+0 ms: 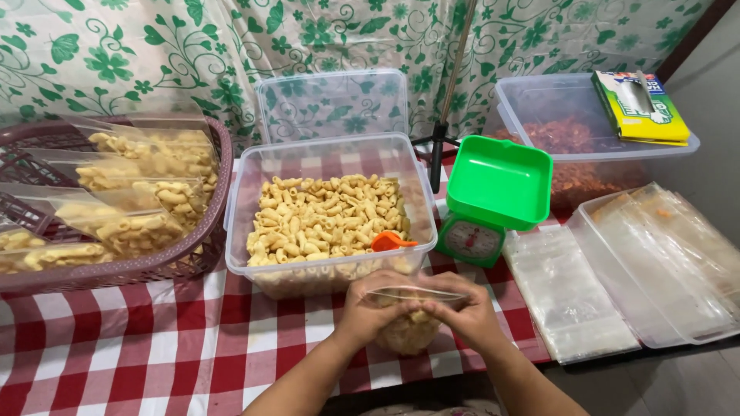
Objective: Packing snacks from a large container into individual plastic bags using a scoop and a scale.
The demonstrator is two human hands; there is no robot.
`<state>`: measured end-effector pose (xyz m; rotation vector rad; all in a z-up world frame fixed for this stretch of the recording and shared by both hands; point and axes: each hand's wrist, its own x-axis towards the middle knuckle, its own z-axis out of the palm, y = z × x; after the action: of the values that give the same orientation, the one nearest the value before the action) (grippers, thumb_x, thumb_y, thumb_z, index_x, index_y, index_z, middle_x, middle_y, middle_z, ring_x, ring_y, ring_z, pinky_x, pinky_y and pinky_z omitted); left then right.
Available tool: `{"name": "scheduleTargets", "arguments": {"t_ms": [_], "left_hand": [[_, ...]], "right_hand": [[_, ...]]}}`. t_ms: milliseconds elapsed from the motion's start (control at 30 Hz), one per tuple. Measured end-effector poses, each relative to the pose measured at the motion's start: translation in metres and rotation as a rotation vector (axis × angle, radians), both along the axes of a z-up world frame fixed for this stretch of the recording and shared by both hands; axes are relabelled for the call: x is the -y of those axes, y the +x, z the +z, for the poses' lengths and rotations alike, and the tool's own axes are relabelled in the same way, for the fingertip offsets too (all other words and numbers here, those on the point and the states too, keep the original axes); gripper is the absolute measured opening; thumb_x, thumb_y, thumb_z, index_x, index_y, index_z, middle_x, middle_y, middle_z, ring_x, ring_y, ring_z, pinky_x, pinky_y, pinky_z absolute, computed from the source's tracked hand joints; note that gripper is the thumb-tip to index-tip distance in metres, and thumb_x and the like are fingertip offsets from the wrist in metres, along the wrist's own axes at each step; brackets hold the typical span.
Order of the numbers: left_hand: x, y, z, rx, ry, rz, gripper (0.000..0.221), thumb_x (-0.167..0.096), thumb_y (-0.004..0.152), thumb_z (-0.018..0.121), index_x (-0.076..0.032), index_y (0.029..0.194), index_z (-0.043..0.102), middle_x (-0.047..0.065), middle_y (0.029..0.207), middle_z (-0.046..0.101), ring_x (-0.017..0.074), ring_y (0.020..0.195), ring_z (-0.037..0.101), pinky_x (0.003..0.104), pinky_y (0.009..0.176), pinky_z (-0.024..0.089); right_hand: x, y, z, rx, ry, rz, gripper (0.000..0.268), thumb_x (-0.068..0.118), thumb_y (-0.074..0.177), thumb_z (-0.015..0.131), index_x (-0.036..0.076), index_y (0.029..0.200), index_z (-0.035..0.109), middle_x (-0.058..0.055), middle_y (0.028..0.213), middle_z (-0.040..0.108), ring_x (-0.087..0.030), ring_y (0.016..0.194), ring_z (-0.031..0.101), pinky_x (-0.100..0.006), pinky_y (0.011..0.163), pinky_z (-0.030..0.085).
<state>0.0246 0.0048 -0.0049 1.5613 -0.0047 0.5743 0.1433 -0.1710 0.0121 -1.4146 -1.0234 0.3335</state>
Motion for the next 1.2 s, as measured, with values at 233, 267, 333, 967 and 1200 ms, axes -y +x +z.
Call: {"name": "scheduleTargets", "arguments": {"t_ms": [233,267,333,967,1200], "left_hand": [[0.006,0.001,0.004,0.059,0.080,0.022,0.020,-0.031,0.089,0.078,-0.012,0.092,0.079,0.008,0.095,0.077,0.0197,0.088,0.075,0.030,0.080,0.060],[0.009,-0.001,0.010,0.059,0.080,0.018,0.020,-0.031,0.089,0.078,-0.012,0.092,0.079,0.008,0.095,0.077,0.0197,0.088,0.075,0.030,0.080,0.060],[0.015,-0.007,0.023,0.044,0.175,-0.020,0.033,-0.039,0.096,0.069,-0.006,0.098,0.076,0.006,0.094,0.074,0.0161,0.082,0.071,0.026,0.070,0.058],[0.008,-0.045,0.027,0.217,0.045,0.021,0.046,-0.042,0.103,0.059,-0.004,0.126,0.066,0.014,0.118,0.072,0.0253,0.104,0.072,0.038,0.093,0.061],[0.001,-0.053,0.012,0.171,0.006,0.090,0.035,-0.029,0.101,0.062,-0.002,0.124,0.067,0.014,0.116,0.073,0.0259,0.105,0.073,0.037,0.094,0.063]], "right_hand": [[0.014,0.011,0.006,0.157,0.112,0.032,0.010,0.013,0.084,0.081,0.006,0.090,0.082,-0.009,0.084,0.077,-0.017,0.075,0.074,-0.026,0.065,0.060],[0.020,0.010,0.017,0.157,0.111,0.028,0.010,0.013,0.084,0.081,0.006,0.090,0.082,-0.009,0.084,0.077,-0.017,0.075,0.074,-0.026,0.065,0.060],[0.031,0.007,0.041,0.373,0.050,0.020,0.013,0.017,0.086,0.078,0.004,0.088,0.080,-0.011,0.083,0.075,-0.019,0.072,0.075,-0.027,0.065,0.059],[0.065,0.201,0.068,0.496,0.648,-0.808,0.043,0.005,0.120,0.040,0.014,0.161,0.034,-0.039,0.155,0.054,-0.045,0.145,0.058,-0.054,0.112,0.058],[0.038,0.214,0.025,0.232,0.507,-0.949,0.046,0.007,0.109,0.050,-0.001,0.153,0.041,-0.024,0.157,0.047,-0.030,0.142,0.056,-0.036,0.115,0.049]]}}
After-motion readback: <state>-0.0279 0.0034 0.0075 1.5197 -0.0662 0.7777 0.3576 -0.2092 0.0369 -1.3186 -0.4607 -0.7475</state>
